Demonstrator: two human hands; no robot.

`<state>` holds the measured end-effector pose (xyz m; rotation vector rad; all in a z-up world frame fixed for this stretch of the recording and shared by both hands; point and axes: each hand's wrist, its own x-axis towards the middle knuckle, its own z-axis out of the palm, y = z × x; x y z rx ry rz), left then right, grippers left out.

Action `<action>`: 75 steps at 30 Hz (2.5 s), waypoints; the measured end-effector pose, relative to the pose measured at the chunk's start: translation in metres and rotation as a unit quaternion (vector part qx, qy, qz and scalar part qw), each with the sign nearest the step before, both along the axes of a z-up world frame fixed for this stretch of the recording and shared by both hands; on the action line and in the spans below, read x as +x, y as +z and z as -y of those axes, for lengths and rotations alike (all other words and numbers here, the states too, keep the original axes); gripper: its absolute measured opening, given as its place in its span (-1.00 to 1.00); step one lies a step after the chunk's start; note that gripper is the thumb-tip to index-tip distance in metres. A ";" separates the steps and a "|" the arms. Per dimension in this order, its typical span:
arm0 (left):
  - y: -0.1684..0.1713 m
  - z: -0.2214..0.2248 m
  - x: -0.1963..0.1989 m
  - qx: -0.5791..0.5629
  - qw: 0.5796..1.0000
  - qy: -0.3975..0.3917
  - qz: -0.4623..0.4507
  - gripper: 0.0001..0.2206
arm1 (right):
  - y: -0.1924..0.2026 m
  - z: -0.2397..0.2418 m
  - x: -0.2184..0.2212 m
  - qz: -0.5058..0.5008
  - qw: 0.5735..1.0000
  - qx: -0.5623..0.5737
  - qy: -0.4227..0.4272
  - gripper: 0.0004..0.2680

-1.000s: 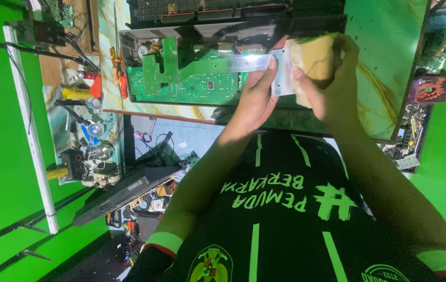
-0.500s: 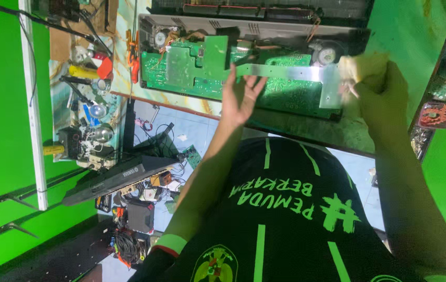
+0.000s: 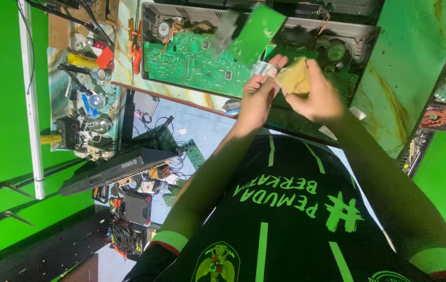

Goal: The person removes internal components from the casing of an electronic device and wipes a metal plate and other parts using a sponge.

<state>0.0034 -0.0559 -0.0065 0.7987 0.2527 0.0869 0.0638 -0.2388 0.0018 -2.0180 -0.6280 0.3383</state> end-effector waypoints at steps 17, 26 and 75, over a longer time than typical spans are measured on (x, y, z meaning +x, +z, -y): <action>0.086 -0.019 0.013 -0.083 0.994 0.012 0.066 -0.50 | 0.075 -0.018 -0.026 0.228 0.967 -0.082 -0.078 -0.48; 0.053 0.003 -0.001 -0.099 0.991 -0.025 -0.090 -0.34 | 0.121 -0.024 -0.007 0.225 0.964 -0.123 -0.072 -0.48; 0.098 0.010 0.019 -0.071 0.991 -0.052 -0.100 -0.45 | 0.146 -0.001 0.009 0.417 0.904 -0.018 -0.089 -0.75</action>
